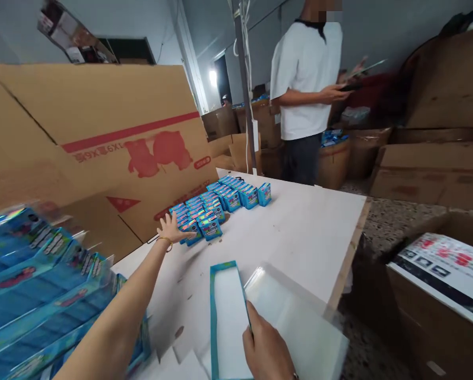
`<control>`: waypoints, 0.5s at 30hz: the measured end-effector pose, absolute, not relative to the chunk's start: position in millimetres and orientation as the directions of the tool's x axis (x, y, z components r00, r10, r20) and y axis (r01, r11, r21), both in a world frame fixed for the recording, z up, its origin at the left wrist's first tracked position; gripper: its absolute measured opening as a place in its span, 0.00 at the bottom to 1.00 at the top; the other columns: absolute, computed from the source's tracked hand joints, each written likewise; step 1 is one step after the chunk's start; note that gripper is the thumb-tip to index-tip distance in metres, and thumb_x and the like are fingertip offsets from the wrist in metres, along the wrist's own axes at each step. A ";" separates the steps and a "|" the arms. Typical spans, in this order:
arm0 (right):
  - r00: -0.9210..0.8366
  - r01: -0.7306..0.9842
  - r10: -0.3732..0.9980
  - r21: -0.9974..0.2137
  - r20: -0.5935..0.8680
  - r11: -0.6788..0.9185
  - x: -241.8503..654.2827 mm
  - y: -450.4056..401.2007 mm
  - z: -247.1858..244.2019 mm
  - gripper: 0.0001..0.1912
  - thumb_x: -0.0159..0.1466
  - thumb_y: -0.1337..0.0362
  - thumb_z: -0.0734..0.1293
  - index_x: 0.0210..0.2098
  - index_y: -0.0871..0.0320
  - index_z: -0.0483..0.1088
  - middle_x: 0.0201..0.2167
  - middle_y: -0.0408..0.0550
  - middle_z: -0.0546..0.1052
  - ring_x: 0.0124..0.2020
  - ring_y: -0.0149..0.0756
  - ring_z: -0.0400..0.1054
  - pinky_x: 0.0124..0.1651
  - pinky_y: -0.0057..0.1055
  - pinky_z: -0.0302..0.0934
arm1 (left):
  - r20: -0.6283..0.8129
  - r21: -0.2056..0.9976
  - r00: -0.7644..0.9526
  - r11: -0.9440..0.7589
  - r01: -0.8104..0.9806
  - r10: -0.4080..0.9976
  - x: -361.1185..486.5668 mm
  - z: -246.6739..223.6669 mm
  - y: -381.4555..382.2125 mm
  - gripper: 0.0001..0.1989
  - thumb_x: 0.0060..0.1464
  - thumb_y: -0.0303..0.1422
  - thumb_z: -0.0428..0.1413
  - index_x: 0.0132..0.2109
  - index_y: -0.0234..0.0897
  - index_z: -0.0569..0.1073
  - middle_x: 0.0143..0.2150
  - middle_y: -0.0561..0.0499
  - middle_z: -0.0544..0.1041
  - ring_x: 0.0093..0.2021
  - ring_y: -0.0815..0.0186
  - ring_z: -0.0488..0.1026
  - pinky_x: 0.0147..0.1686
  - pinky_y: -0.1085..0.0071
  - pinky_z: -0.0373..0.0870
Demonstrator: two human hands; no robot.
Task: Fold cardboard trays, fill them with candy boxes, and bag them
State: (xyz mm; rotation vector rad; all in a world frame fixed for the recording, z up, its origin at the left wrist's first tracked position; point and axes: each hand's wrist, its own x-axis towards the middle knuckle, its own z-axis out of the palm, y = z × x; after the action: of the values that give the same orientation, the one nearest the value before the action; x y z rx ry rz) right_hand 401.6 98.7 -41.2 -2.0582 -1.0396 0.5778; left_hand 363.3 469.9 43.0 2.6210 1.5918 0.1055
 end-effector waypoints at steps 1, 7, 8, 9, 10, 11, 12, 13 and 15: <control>0.566 0.477 0.822 -0.790 -0.058 -0.385 403.7 102.0 -45.4 0.27 0.60 0.66 0.55 0.59 0.53 0.62 0.46 0.50 0.77 0.44 0.40 0.72 0.43 0.29 0.64 | -0.013 0.072 0.457 -0.455 0.887 0.889 368.8 38.4 481.9 0.67 0.30 0.61 0.59 0.68 0.37 0.35 0.70 0.36 0.32 0.68 0.39 0.29 0.59 0.37 0.39; 0.566 0.439 0.818 -0.800 -0.108 -0.409 410.0 111.2 -63.0 0.28 0.59 0.65 0.55 0.59 0.52 0.63 0.45 0.50 0.77 0.43 0.41 0.73 0.42 0.31 0.65 | -0.035 -0.037 0.460 -0.461 0.886 0.887 380.7 18.0 496.5 0.62 0.33 0.59 0.58 0.67 0.33 0.40 0.69 0.33 0.41 0.67 0.38 0.39 0.60 0.39 0.41; 0.567 0.436 0.816 -0.801 -0.109 -0.410 410.3 111.3 -64.6 0.28 0.59 0.64 0.55 0.59 0.52 0.63 0.45 0.50 0.77 0.43 0.41 0.72 0.42 0.31 0.65 | -0.014 -0.041 0.455 -0.455 0.889 0.890 381.1 16.6 493.1 0.61 0.34 0.57 0.59 0.67 0.33 0.41 0.69 0.32 0.43 0.67 0.38 0.42 0.59 0.40 0.43; 0.568 0.433 0.816 -0.803 -0.110 -0.410 410.5 111.2 -65.7 0.28 0.59 0.64 0.55 0.59 0.51 0.62 0.45 0.49 0.77 0.43 0.42 0.72 0.43 0.31 0.65 | 0.006 -0.040 0.448 -0.447 0.894 0.894 381.5 16.1 489.8 0.59 0.34 0.56 0.59 0.66 0.33 0.42 0.68 0.31 0.45 0.66 0.38 0.46 0.59 0.41 0.45; 0.566 0.430 0.817 -0.805 -0.113 -0.409 410.7 111.1 -66.3 0.28 0.59 0.65 0.55 0.59 0.51 0.62 0.46 0.49 0.77 0.43 0.42 0.72 0.43 0.31 0.65 | 0.020 -0.035 0.438 -0.437 0.899 0.899 381.9 16.4 487.1 0.59 0.33 0.55 0.60 0.66 0.34 0.43 0.67 0.31 0.48 0.64 0.38 0.50 0.58 0.42 0.49; 0.560 0.428 0.820 -0.807 -0.118 -0.407 410.9 111.0 -66.3 0.28 0.59 0.65 0.55 0.59 0.52 0.62 0.46 0.49 0.76 0.44 0.42 0.72 0.43 0.31 0.65 | 0.021 -0.026 0.429 -0.428 0.903 0.903 382.5 17.5 485.5 0.59 0.31 0.54 0.61 0.65 0.34 0.45 0.66 0.31 0.50 0.63 0.37 0.53 0.57 0.43 0.53; 0.552 0.428 0.825 -0.807 -0.123 -0.407 411.1 111.0 -65.5 0.28 0.59 0.65 0.55 0.59 0.52 0.62 0.47 0.49 0.76 0.44 0.41 0.72 0.43 0.31 0.64 | 0.008 -0.012 0.421 -0.420 0.907 0.907 383.2 19.2 485.1 0.59 0.29 0.53 0.63 0.65 0.35 0.46 0.65 0.32 0.51 0.61 0.37 0.55 0.55 0.45 0.56; 0.544 0.433 0.829 -0.803 -0.129 -0.409 411.3 111.2 -63.9 0.28 0.59 0.65 0.55 0.60 0.52 0.61 0.47 0.49 0.76 0.44 0.41 0.72 0.43 0.31 0.64 | -0.016 0.008 0.414 -0.414 0.910 0.910 384.1 21.4 485.8 0.59 0.27 0.51 0.64 0.64 0.36 0.48 0.64 0.32 0.52 0.60 0.37 0.57 0.54 0.47 0.60; 0.532 0.454 0.834 -0.783 -0.146 -0.426 411.6 111.9 -57.7 0.28 0.60 0.66 0.55 0.60 0.54 0.60 0.47 0.50 0.76 0.44 0.41 0.71 0.44 0.30 0.63 | -0.071 0.078 0.406 -0.400 0.913 0.911 385.8 26.1 488.8 0.59 0.24 0.48 0.66 0.63 0.37 0.49 0.63 0.33 0.51 0.58 0.39 0.61 0.50 0.52 0.66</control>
State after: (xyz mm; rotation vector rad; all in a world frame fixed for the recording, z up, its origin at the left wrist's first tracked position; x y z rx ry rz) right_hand 411.6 111.9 -57.7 -2.0697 -1.0403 0.6951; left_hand 385.8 488.8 26.1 2.5446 1.6574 -0.0258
